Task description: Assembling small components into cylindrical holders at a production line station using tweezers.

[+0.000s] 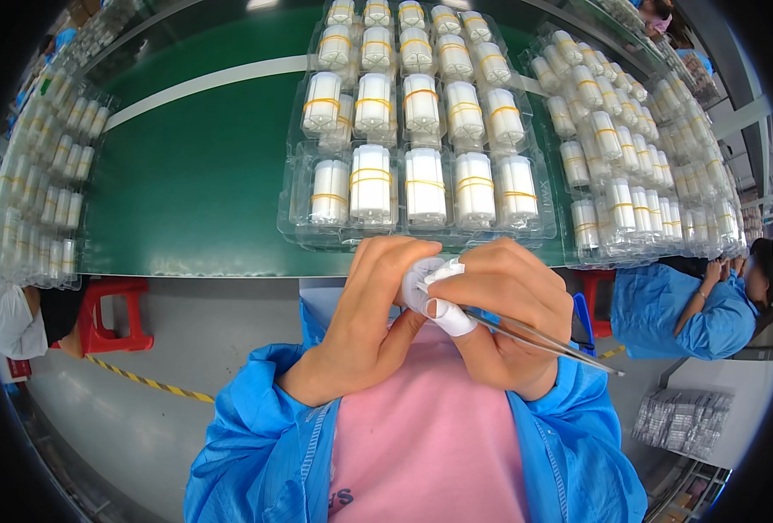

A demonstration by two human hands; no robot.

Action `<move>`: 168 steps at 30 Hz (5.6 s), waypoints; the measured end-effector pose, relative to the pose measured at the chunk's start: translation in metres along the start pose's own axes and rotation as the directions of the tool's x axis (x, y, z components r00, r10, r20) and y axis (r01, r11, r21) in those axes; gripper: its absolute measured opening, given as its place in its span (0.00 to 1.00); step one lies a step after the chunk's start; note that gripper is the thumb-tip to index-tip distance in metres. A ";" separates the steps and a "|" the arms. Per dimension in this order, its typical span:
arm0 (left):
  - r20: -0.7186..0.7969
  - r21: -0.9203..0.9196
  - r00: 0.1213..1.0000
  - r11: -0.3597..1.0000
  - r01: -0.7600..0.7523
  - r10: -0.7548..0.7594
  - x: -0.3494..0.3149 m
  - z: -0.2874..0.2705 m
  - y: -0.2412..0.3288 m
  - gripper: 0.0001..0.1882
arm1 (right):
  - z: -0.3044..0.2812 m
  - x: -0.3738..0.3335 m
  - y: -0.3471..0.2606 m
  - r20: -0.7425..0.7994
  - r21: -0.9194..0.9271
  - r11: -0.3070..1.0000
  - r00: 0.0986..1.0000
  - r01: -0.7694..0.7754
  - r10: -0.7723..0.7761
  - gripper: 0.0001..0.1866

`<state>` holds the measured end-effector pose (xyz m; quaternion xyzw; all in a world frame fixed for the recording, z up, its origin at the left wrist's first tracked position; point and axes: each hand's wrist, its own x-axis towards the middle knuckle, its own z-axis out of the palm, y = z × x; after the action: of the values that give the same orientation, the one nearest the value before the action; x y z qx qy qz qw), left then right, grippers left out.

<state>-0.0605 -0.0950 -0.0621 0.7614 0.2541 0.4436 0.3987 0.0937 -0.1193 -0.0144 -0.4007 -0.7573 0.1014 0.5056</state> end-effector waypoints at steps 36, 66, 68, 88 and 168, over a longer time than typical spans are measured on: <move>0.017 -0.274 0.998 0.960 0.061 -0.059 -0.003 -0.002 0.002 0.27 | -0.010 -0.006 0.002 -0.042 0.272 0.940 0.974 -0.204 0.224 0.09; 0.028 -0.224 1.000 0.974 0.015 -0.009 -0.001 -0.005 0.002 0.28 | -0.010 -0.005 0.004 -0.059 0.262 0.956 0.987 -0.131 0.151 0.09; 0.024 -0.228 1.000 0.974 0.018 -0.012 -0.002 -0.005 0.002 0.28 | -0.010 -0.006 0.005 -0.051 0.250 0.959 0.987 -0.137 0.154 0.09; 0.007 -0.203 0.998 0.977 0.069 -0.069 -0.004 0.000 0.003 0.27 | -0.010 0.000 0.003 0.019 0.067 0.996 0.998 -0.055 0.054 0.10; -0.059 0.906 0.989 0.408 0.110 -0.135 0.060 -0.025 -0.018 0.25 | -0.041 -0.005 0.051 -0.130 0.706 0.590 0.747 -0.392 0.652 0.13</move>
<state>-0.0538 -0.0312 -0.0411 0.8403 0.5033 0.1973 -0.0406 0.1555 -0.0991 -0.0269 -0.4236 -0.4083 0.4202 0.6909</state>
